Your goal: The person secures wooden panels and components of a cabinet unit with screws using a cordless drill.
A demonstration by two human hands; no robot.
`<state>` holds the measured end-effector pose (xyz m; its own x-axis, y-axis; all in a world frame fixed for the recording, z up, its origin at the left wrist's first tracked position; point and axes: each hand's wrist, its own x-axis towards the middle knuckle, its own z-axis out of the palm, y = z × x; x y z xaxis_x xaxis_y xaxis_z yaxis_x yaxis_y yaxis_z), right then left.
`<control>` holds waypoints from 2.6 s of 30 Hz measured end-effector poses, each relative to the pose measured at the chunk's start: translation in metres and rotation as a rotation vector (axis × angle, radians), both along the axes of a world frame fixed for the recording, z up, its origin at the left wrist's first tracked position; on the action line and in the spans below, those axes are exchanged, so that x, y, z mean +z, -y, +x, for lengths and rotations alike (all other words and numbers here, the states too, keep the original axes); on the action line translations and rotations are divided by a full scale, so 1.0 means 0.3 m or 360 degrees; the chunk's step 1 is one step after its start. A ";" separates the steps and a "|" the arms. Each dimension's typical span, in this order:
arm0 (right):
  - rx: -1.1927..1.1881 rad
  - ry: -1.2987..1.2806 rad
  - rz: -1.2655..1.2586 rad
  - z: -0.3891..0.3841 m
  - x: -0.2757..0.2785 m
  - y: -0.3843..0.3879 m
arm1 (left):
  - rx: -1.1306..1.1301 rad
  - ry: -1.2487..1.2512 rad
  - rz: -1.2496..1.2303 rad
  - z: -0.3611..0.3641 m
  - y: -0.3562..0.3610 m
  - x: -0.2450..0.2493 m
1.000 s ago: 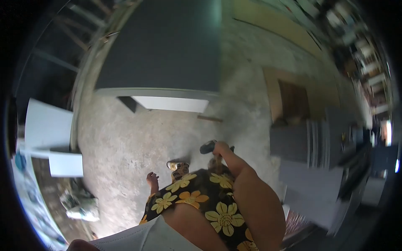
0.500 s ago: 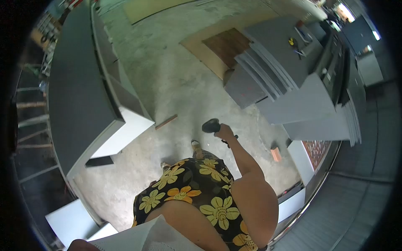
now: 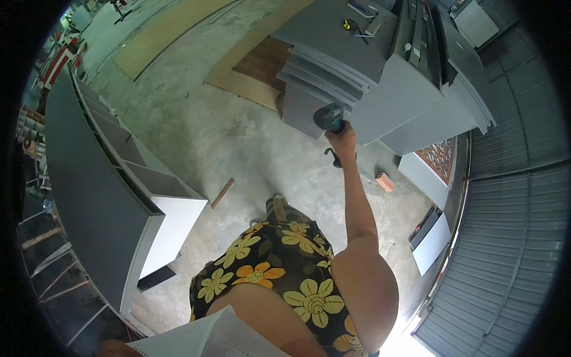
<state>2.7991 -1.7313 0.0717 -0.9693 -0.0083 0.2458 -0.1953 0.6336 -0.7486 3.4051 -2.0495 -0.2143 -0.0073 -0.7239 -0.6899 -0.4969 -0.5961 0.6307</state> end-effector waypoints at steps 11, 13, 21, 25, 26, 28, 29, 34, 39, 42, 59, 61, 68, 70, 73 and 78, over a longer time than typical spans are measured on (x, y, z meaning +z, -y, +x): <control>0.0035 -0.0120 0.0347 -0.430 0.209 -0.059 | -0.0123 0.0186 0.0081 -0.305 -0.076 -0.013; 0.0065 -0.0060 0.0411 -0.526 0.230 -0.053 | -0.0165 0.0214 0.0084 -0.407 -0.098 -0.007; 0.0105 0.0042 0.0768 -0.891 0.240 -0.039 | -0.0232 0.0253 0.0057 -0.735 -0.163 0.008; 0.0176 0.0088 0.0818 -0.997 0.231 -0.052 | -0.0241 0.0270 0.0035 -0.827 -0.180 0.026; 0.0196 0.0083 0.0811 -1.024 0.221 -0.061 | -0.0245 0.0273 0.0037 -0.846 -0.184 0.030; 0.0238 0.0072 0.0803 -1.072 0.200 -0.079 | -0.0244 0.0281 0.0036 -0.880 -0.192 0.037; 0.0222 0.0082 0.0800 -1.093 0.195 -0.087 | -0.0247 0.0291 0.0036 -0.897 -0.197 0.039; 0.0187 0.0176 0.0796 -1.175 0.164 -0.126 | -0.0261 0.0324 0.0037 -0.958 -0.203 0.044; 0.0242 0.0109 0.0815 -1.213 0.143 -0.158 | -0.0284 0.0348 0.0033 -0.994 -0.206 0.042; 0.0248 0.0176 0.0860 -1.213 0.164 -0.147 | -0.0303 0.0368 0.0041 -1.010 -0.198 0.037; 0.0308 0.0142 0.1017 -1.261 0.101 -0.166 | -0.0166 0.0430 0.0019 -0.925 -0.159 0.040; 0.0147 0.0170 0.1166 -1.244 0.085 -0.162 | -0.0137 0.0430 0.0031 -0.898 -0.164 0.039; -0.0298 0.0082 0.1252 -1.128 0.092 -0.069 | -0.0007 0.0453 0.0084 -0.762 -0.182 0.023; -0.0333 -0.0063 0.1302 -1.116 0.045 -0.069 | 0.0023 0.0461 0.0094 -0.723 -0.184 0.017; -0.0407 -0.0104 0.1306 -1.076 0.010 -0.041 | 0.0062 0.0468 0.0113 -0.665 -0.195 0.008; -0.0289 -0.0266 0.1092 -0.876 0.031 0.054 | 0.0115 0.0474 0.0135 -0.579 -0.204 -0.016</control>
